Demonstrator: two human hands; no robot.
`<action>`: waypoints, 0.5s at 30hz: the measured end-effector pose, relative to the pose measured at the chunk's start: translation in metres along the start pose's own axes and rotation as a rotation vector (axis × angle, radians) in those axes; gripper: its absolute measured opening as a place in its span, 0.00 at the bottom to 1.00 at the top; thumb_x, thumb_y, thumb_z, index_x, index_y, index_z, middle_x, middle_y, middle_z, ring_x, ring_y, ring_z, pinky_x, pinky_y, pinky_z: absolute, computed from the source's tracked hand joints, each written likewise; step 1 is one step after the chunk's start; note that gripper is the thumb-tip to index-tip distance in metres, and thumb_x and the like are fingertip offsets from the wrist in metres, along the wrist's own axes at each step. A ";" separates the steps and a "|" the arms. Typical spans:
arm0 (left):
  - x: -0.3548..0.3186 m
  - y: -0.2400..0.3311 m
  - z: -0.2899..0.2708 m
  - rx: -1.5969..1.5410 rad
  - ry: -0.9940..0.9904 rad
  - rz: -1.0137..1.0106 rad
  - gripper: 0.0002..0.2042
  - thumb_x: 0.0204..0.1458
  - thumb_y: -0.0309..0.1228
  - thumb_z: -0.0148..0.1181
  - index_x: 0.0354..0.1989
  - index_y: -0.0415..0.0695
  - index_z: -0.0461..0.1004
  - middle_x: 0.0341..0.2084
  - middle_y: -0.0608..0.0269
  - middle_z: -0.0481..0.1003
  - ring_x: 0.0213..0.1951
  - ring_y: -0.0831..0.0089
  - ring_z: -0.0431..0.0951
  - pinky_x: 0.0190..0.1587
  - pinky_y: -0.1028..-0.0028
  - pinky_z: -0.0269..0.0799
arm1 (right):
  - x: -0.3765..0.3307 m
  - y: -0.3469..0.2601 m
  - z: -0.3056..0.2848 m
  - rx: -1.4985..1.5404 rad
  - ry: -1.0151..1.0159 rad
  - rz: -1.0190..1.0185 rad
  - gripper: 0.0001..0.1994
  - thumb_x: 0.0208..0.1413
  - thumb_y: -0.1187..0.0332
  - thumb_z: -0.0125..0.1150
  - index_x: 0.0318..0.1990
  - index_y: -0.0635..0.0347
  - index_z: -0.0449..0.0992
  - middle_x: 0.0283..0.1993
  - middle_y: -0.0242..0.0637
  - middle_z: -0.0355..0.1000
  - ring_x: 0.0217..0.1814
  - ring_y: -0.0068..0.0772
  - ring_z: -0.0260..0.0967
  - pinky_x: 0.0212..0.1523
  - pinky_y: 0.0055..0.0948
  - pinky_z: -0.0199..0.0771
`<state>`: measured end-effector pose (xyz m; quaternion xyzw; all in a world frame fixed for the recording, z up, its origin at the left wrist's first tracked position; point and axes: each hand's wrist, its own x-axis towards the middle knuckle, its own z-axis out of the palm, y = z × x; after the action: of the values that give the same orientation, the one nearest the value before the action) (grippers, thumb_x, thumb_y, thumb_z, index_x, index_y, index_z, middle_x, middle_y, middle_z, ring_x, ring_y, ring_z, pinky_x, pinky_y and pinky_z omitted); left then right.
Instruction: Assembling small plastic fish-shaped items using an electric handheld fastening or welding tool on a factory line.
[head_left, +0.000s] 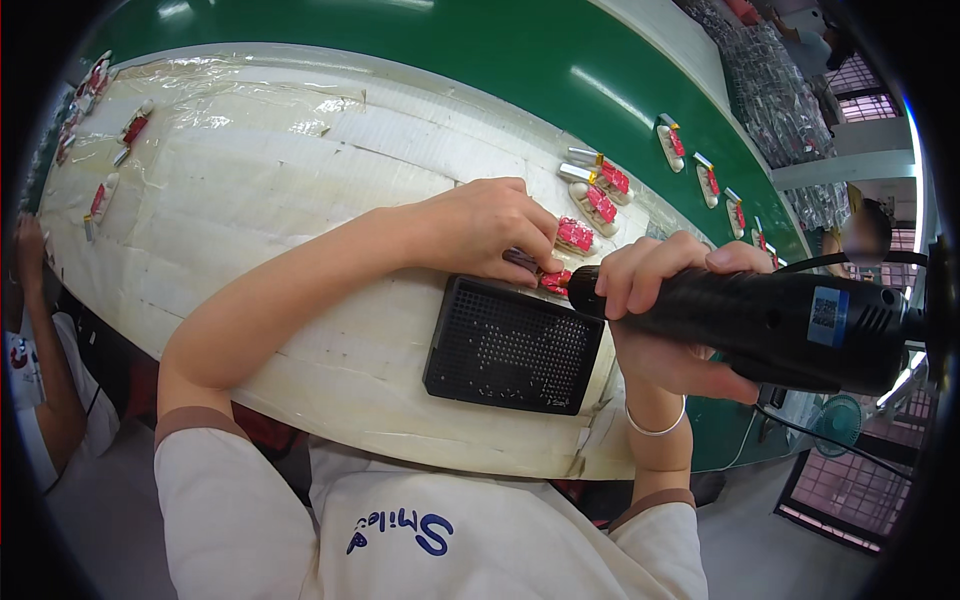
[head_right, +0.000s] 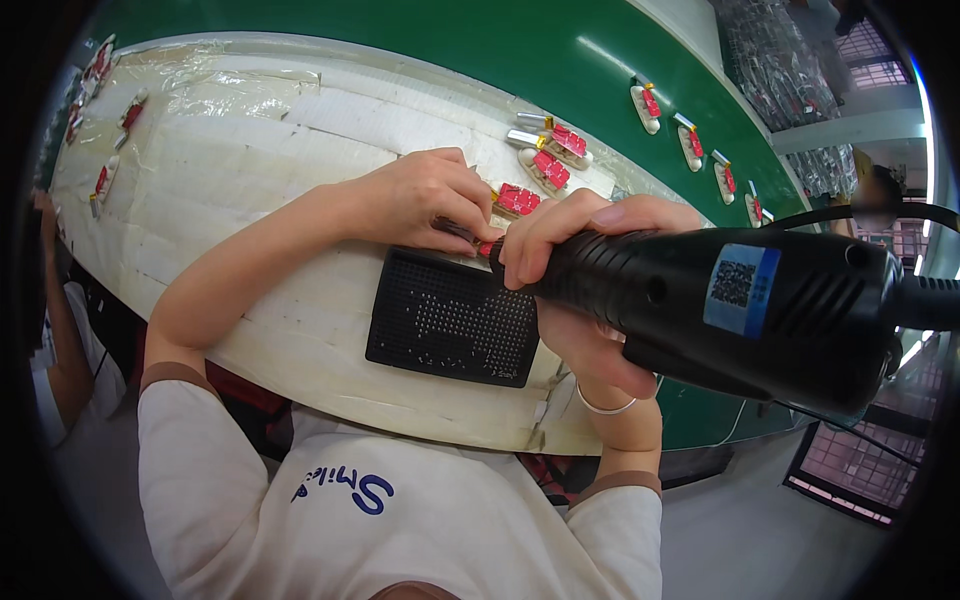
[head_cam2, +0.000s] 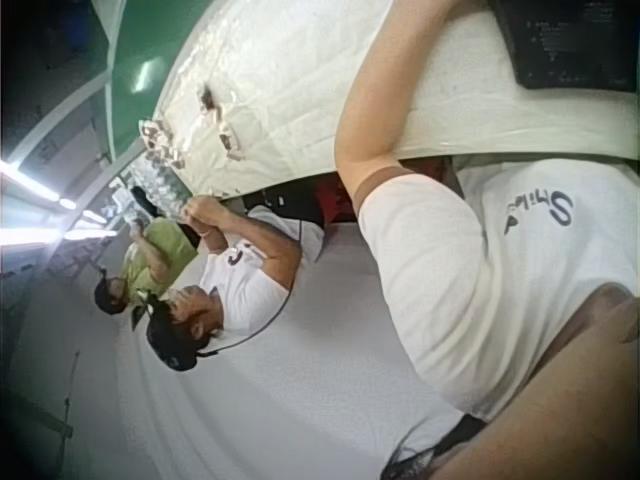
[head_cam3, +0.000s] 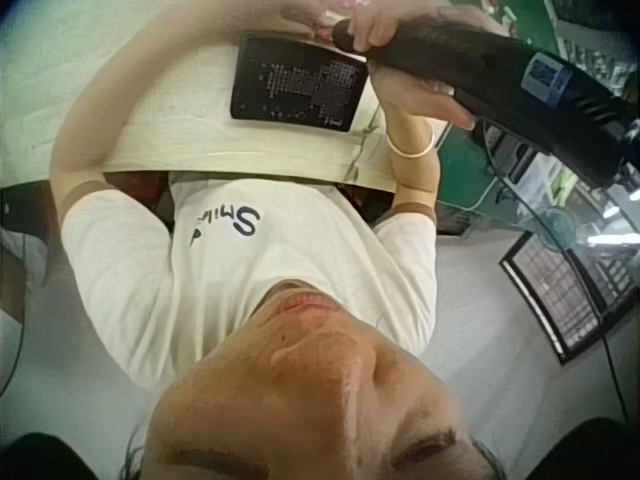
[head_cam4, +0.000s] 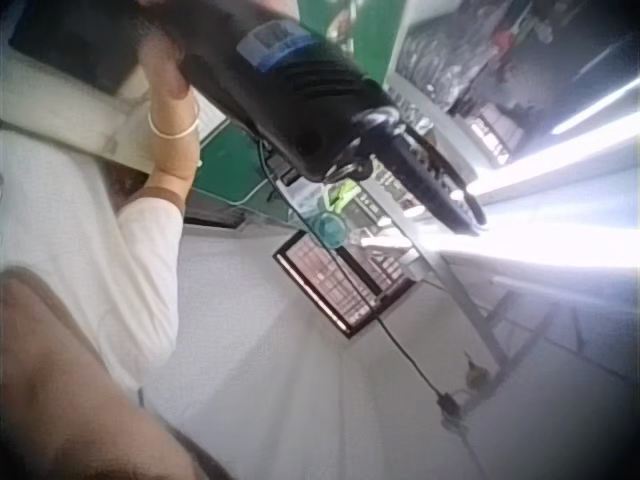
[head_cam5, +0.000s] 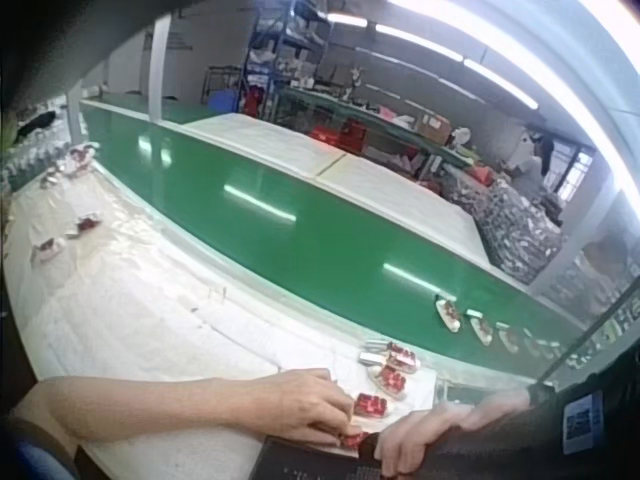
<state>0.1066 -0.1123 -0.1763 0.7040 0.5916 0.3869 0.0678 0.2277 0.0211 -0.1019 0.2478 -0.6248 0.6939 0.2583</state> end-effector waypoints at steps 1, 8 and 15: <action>0.000 0.000 0.000 -0.001 0.000 -0.003 0.09 0.38 0.32 0.66 0.31 0.50 0.78 0.28 0.73 0.74 0.32 0.74 0.72 0.39 0.74 0.65 | 0.000 0.001 0.000 0.002 0.000 0.003 0.44 0.34 0.23 0.41 0.45 0.55 0.53 0.20 0.38 0.60 0.15 0.31 0.60 0.19 0.29 0.67; -0.001 0.002 0.000 -0.018 0.005 -0.035 0.09 0.38 0.32 0.66 0.31 0.49 0.78 0.27 0.72 0.73 0.31 0.72 0.71 0.38 0.74 0.66 | -0.001 0.004 -0.001 0.058 0.005 -0.015 0.45 0.31 0.25 0.46 0.45 0.58 0.54 0.20 0.41 0.62 0.17 0.34 0.62 0.20 0.31 0.69; 0.000 0.001 0.004 -0.029 0.024 -0.026 0.08 0.37 0.31 0.66 0.29 0.48 0.77 0.25 0.71 0.73 0.31 0.72 0.71 0.38 0.74 0.65 | -0.002 0.007 -0.001 0.157 -0.011 -0.039 0.46 0.29 0.28 0.53 0.45 0.61 0.56 0.22 0.45 0.64 0.19 0.38 0.64 0.22 0.33 0.71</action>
<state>0.1098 -0.1110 -0.1780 0.6905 0.5958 0.4032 0.0759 0.2245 0.0209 -0.1085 0.2831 -0.5650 0.7342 0.2482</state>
